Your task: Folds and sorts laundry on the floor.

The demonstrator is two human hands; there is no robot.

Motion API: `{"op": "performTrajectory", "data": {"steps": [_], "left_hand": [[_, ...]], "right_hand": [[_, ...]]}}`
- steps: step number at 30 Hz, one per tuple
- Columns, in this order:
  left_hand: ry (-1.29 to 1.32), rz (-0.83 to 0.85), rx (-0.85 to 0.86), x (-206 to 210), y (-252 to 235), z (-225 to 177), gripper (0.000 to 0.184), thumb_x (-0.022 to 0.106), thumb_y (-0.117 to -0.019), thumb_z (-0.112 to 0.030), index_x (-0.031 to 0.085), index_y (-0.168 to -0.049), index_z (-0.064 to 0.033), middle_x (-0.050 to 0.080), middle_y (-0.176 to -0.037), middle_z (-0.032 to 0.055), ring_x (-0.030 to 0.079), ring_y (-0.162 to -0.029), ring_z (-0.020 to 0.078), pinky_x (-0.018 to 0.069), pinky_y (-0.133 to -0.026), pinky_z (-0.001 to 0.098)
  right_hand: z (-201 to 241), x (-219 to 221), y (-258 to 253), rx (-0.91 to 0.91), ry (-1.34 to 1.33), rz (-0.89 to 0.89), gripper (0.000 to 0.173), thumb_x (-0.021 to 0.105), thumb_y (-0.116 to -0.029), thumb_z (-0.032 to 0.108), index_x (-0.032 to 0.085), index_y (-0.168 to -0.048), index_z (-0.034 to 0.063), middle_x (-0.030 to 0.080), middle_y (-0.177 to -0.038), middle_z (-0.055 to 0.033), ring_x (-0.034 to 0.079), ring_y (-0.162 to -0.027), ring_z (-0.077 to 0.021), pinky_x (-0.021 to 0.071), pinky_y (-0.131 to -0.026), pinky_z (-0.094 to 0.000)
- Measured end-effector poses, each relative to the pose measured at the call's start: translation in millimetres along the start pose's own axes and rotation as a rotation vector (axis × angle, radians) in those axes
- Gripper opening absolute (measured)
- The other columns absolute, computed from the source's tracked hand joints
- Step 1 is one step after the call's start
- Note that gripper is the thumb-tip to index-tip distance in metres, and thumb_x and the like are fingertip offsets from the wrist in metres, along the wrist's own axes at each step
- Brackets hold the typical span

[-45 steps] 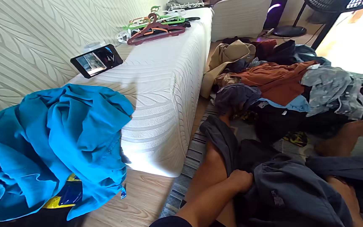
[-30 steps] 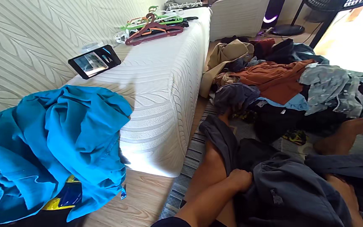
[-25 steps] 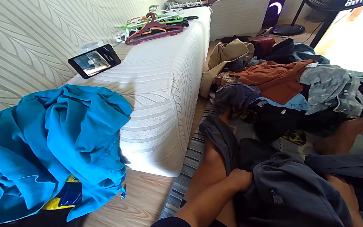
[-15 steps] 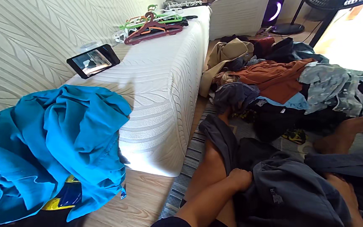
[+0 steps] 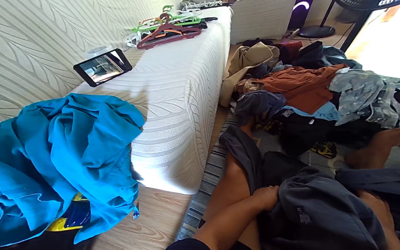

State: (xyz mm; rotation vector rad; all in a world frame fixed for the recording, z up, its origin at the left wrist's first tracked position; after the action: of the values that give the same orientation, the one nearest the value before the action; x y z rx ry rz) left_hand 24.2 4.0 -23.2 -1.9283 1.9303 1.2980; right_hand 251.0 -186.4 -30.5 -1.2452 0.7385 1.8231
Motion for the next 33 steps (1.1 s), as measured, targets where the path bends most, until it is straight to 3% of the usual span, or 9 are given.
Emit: {"op": "performTrajectory", "data": {"steps": [4,19,21,24,26,30,33], "left_hand": [[0.013,-0.002,-0.006,-1,4,-1,0.040,0.042,-0.1072,-0.006,0.047,-0.146,0.0037,0.054,-0.144,0.0271,0.054,-0.135,0.0418,0.0439,-0.108,0.0611],[0.014,-0.003,0.016,-2,4,-1,0.039,0.043,-0.1065,-0.005,0.049,-0.144,0.0031,0.056,-0.143,0.0270,0.054,-0.134,0.0421,0.0445,-0.107,0.0619],[0.014,-0.001,0.014,-2,4,-1,0.038,0.044,-0.1067,-0.006,0.049,-0.144,0.0032,0.056,-0.142,0.0271,0.055,-0.133,0.0424,0.0452,-0.106,0.0622],[0.015,0.001,0.011,-2,5,-2,0.039,0.043,-0.1064,-0.005,0.049,-0.144,0.0035,0.056,-0.142,0.0271,0.055,-0.133,0.0424,0.0451,-0.106,0.0625],[0.015,-0.002,0.012,-2,5,-2,0.040,0.043,-0.1064,-0.006,0.049,-0.145,0.0031,0.055,-0.143,0.0264,0.054,-0.134,0.0418,0.0446,-0.107,0.0619],[-0.019,0.026,-0.017,-1,4,-2,0.041,0.043,-0.1066,-0.007,0.047,-0.146,0.0016,0.056,-0.142,0.0261,0.056,-0.132,0.0423,0.0455,-0.105,0.0630],[-0.140,0.137,-0.104,-3,6,-8,0.041,0.046,-0.1059,-0.008,0.049,-0.145,0.0014,0.060,-0.136,0.0274,0.058,-0.128,0.0448,0.0468,-0.100,0.0656]], "right_hand": [[5,-3,1,0.064,-0.003,0.054,0.029,0.059,-0.1021,0.013,0.066,-0.119,-0.0105,0.061,-0.126,-0.0378,0.054,-0.128,-0.0551,0.0391,-0.107,-0.0688],[-11,10,-7,0.022,-0.005,-0.003,0.029,0.063,-0.1002,0.018,0.069,-0.114,-0.0069,0.063,-0.122,-0.0370,0.057,-0.123,-0.0557,0.0406,-0.104,-0.0713],[3,-3,3,0.042,-0.009,0.013,0.032,0.062,-0.1014,0.019,0.068,-0.115,-0.0085,0.063,-0.123,-0.0371,0.057,-0.124,-0.0542,0.0400,-0.106,-0.0691],[58,-50,36,0.111,0.002,0.106,0.037,0.052,-0.1057,0.015,0.062,-0.124,-0.0150,0.059,-0.132,-0.0378,0.054,-0.131,-0.0507,0.0361,-0.112,-0.0600],[65,-56,42,0.094,-0.015,0.072,0.037,0.050,-0.1057,0.014,0.062,-0.123,-0.0162,0.060,-0.130,-0.0381,0.055,-0.129,-0.0509,0.0372,-0.112,-0.0593],[18,-18,18,-0.058,-0.038,-0.077,0.040,0.053,-0.1021,0.021,0.066,-0.111,-0.0153,0.066,-0.114,-0.0386,0.062,-0.115,-0.0539,0.0439,-0.101,-0.0660],[6,-8,8,0.002,-0.044,-0.018,0.035,0.059,-0.1020,0.021,0.068,-0.113,-0.0108,0.065,-0.120,-0.0370,0.059,-0.121,-0.0538,0.0408,-0.105,-0.0683]]}}
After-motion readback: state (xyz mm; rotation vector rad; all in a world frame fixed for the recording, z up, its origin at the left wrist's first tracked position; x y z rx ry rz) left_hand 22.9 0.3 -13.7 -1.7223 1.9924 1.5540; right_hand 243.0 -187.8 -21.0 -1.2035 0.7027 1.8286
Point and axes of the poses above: each hand's wrist, its own y-axis away from the middle knuckle, its own x-axis out of the palm, z = x × y, the point moved 3 cm from there along -y, towards the middle knuckle
